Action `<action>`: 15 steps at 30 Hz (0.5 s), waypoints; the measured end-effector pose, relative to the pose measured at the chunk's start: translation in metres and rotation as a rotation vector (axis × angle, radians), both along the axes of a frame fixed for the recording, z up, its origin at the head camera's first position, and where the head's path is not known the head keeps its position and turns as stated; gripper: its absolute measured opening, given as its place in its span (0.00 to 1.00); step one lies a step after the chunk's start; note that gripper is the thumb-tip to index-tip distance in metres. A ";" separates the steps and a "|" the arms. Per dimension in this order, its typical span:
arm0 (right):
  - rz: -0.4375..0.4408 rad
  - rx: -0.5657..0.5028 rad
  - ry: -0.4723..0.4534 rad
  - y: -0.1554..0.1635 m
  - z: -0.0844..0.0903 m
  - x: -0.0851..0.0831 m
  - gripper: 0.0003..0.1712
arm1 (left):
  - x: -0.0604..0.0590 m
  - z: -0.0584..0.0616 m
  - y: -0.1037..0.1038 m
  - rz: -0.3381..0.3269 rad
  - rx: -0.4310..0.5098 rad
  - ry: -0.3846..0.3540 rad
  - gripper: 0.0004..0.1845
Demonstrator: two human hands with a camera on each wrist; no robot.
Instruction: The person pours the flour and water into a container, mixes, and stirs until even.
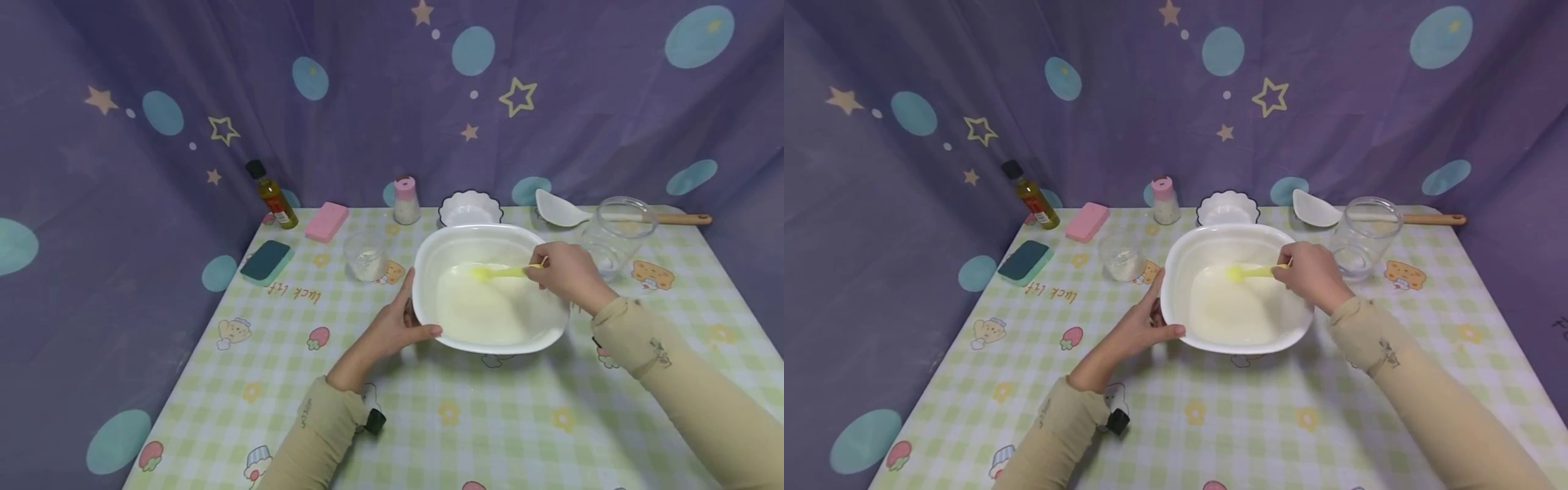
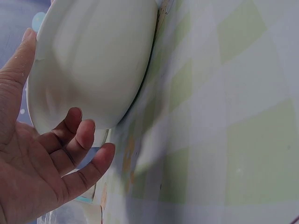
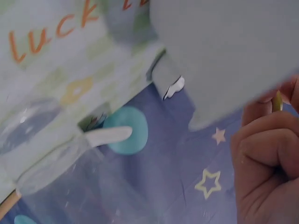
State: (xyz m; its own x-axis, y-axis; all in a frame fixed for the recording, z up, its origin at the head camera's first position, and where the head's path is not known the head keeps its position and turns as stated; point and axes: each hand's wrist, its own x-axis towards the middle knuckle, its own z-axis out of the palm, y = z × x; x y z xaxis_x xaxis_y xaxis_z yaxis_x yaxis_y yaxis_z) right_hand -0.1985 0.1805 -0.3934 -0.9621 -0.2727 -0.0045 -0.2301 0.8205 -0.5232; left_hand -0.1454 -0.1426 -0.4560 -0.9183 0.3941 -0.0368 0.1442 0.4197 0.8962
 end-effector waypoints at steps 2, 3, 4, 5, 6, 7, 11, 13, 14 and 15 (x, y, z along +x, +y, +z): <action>-0.021 0.012 -0.004 0.006 0.004 0.001 0.09 | 0.003 0.011 0.001 -0.014 0.001 -0.015 0.61; -0.025 0.018 0.000 0.009 0.006 0.001 0.09 | 0.006 0.018 0.002 -0.017 -0.002 -0.023 0.60; -0.027 0.022 -0.003 0.012 0.008 0.001 0.09 | 0.008 0.023 0.003 -0.022 -0.003 -0.032 0.60; -0.028 0.027 -0.006 0.015 0.010 0.002 0.09 | 0.010 0.029 0.004 -0.027 -0.001 -0.040 0.60; -0.029 0.032 -0.013 0.018 0.012 0.003 0.09 | 0.011 0.034 0.004 -0.032 0.001 -0.050 0.60; -0.027 0.038 -0.023 0.020 0.014 0.004 0.08 | 0.013 0.039 0.005 -0.034 0.004 -0.054 0.59; -0.003 0.061 -0.064 0.030 0.021 0.008 0.07 | 0.014 0.040 0.005 -0.024 0.007 -0.060 0.59; 0.017 0.075 -0.078 0.033 0.024 0.009 0.06 | 0.015 0.040 0.005 -0.019 0.009 -0.060 0.59; 0.029 0.079 -0.088 0.034 0.025 0.010 0.06 | 0.015 0.040 0.005 -0.019 0.011 -0.058 0.59; 0.042 0.080 -0.098 0.036 0.026 0.010 0.06 | 0.015 0.040 0.005 -0.019 0.009 -0.060 0.59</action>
